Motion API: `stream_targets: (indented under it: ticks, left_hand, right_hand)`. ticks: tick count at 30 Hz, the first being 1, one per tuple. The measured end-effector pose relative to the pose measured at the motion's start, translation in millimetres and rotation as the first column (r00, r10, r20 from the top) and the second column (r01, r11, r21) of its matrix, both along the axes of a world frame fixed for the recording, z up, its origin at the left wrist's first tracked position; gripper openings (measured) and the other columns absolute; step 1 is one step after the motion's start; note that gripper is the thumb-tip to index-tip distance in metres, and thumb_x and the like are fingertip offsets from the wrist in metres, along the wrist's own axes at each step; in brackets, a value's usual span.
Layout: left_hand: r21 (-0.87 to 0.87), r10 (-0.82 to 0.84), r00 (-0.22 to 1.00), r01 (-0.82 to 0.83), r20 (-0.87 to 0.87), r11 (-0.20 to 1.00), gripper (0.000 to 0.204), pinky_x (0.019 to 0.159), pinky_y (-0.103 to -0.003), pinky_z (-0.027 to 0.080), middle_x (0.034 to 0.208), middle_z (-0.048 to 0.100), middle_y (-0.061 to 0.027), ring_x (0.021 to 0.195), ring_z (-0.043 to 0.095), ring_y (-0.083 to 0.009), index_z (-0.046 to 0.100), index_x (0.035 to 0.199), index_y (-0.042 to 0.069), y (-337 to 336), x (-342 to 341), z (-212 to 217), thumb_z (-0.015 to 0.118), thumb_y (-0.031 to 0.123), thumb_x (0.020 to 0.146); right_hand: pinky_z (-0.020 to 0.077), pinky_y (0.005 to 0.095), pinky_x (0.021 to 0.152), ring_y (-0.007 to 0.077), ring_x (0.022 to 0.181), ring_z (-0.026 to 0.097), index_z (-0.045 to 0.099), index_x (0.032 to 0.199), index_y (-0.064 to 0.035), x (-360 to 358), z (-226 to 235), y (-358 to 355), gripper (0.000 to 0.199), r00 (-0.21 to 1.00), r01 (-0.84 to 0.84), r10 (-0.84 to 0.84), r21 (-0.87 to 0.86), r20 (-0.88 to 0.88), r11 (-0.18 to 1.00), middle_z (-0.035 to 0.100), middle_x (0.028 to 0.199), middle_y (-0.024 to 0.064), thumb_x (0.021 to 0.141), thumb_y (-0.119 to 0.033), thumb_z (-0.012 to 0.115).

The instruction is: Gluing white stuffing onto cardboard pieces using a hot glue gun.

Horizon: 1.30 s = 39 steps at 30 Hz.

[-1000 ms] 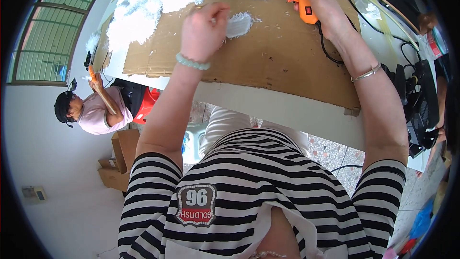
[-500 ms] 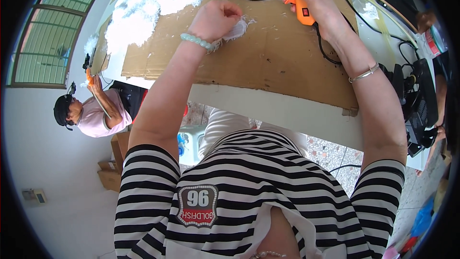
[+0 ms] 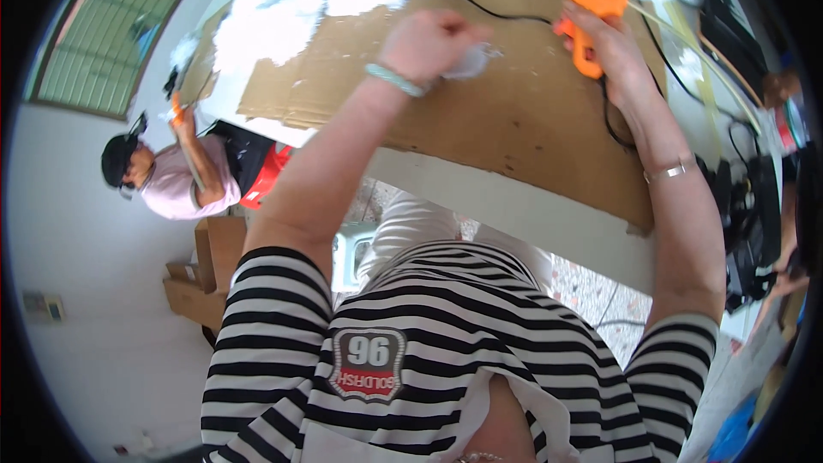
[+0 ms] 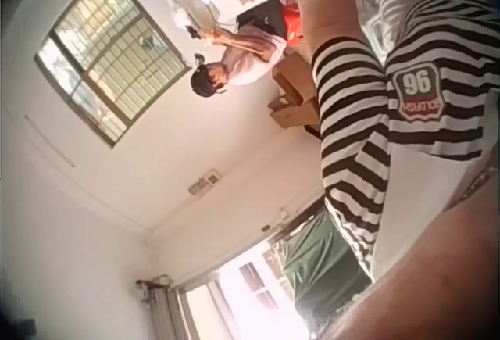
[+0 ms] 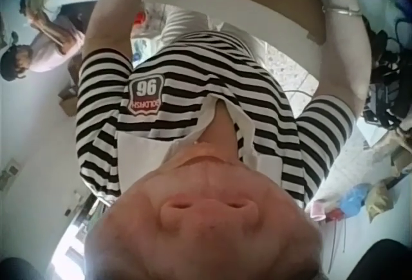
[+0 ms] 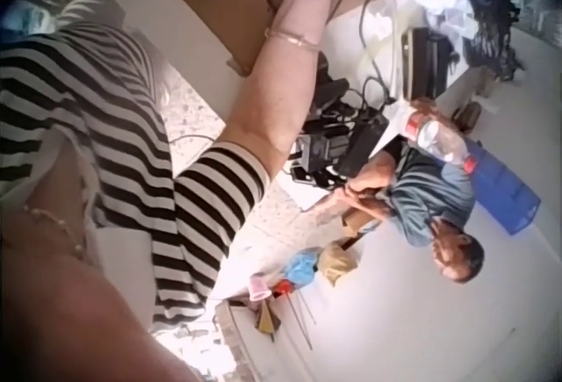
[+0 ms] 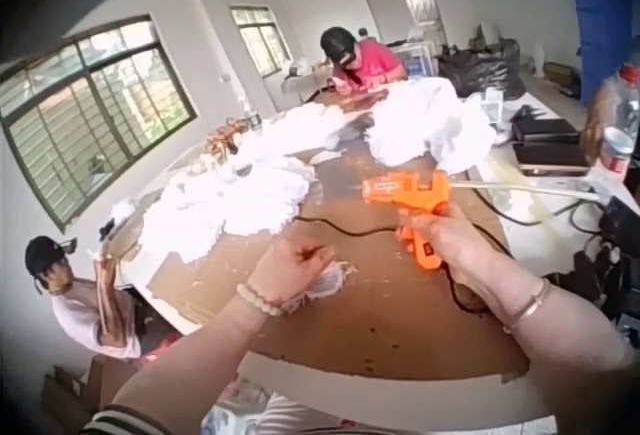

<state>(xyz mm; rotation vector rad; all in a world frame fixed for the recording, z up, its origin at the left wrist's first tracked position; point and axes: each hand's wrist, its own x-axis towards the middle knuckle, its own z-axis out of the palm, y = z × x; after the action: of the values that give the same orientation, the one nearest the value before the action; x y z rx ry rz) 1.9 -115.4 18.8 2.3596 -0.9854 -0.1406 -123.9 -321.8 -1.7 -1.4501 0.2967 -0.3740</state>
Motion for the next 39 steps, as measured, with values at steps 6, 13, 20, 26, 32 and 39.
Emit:
stream_targets:
  ticks: [6, 13, 20, 26, 32, 39]
  left_hand:
    - [0.16, -0.003, 0.93, -0.06, 0.368, 0.985, 0.029, 0.069, -0.037, 0.052, 0.075, 0.067, -0.0109, 0.074, 0.065, -0.0269, 0.068, 0.076, 0.009, -10, -16, -5, 0.069, 0.036, 0.067]
    - [0.092, 0.022, 0.993, -0.032, 0.114, 0.995, 0.019, 0.076, -0.036, 0.049, 0.081, 0.067, -0.0027, 0.082, 0.064, -0.0245, 0.067, 0.078, 0.018, 0, -10, -6, 0.07, 0.034, 0.068]
    - [0.076, -0.102, 0.986, 0.093, 0.134, 0.993, 0.015, 0.068, -0.033, 0.051, 0.078, 0.067, -0.006, 0.074, 0.064, -0.0221, 0.068, 0.083, 0.013, -3, -3, -6, 0.069, 0.021, 0.071]
    - [0.096, -0.198, 0.956, 0.181, 0.217, 0.979, 0.012, 0.068, -0.031, 0.052, 0.079, 0.066, -0.0091, 0.072, 0.064, -0.0214, 0.07, 0.084, 0.008, -1, 11, -11, 0.067, 0.014, 0.074]
    - [0.133, -0.395, 0.903, 0.376, 0.17, 0.917, 0.014, 0.071, -0.029, 0.047, 0.087, 0.063, -0.0073, 0.078, 0.06, -0.0199, 0.067, 0.09, 0.002, 6, 20, -7, 0.056, 0.004, 0.082]
    - [0.118, -0.435, 0.9, 0.429, 0.028, 0.896, 0.02, 0.072, -0.03, 0.046, 0.092, 0.062, -0.0087, 0.083, 0.058, -0.021, 0.066, 0.091, -0.001, 9, 13, 5, 0.052, 0.012, 0.085]
  right_hand:
    - [0.0407, 0.0209, 0.06, 0.0072, 0.067, 0.052, 0.057, 0.101, -0.0076, -8, 9, 3, 0.024, 0.997, 0.054, -0.055, -0.012, -0.056, 0.998, 0.062, 0.081, 0.0014, 0.089, -0.027, 0.058]
    - [0.0415, 0.0217, 0.061, 0.0076, 0.066, 0.05, 0.057, 0.102, -0.0069, -6, 6, 4, 0.022, 1.0, 0.003, -0.003, 0.031, 0.016, 1.0, 0.06, 0.081, 0.0018, 0.09, -0.025, 0.055]
    - [0.0413, 0.0216, 0.063, 0.0078, 0.067, 0.051, 0.059, 0.1, -0.0073, -6, 2, -1, 0.02, 1.0, -0.013, 0.013, 0.008, 0.012, 1.0, 0.061, 0.081, 0.002, 0.091, -0.024, 0.054]
    - [0.0429, 0.0209, 0.063, 0.0074, 0.069, 0.052, 0.059, 0.1, -0.0056, -2, 1, -4, 0.025, 0.999, -0.024, 0.023, -0.037, -0.032, 0.999, 0.063, 0.082, 0.0008, 0.088, -0.028, 0.058]
    - [0.0429, 0.0206, 0.063, 0.0067, 0.069, 0.052, 0.06, 0.094, -0.0066, -3, 1, -5, 0.024, 0.999, -0.016, 0.015, -0.045, -0.029, 0.999, 0.061, 0.081, -0.0011, 0.089, -0.03, 0.058]
    - [0.0428, 0.0213, 0.064, 0.0064, 0.07, 0.052, 0.061, 0.093, -0.0075, -6, 2, -4, 0.025, 0.998, -0.014, 0.009, -0.088, -0.06, 0.996, 0.06, 0.082, -0.0014, 0.089, -0.032, 0.058]
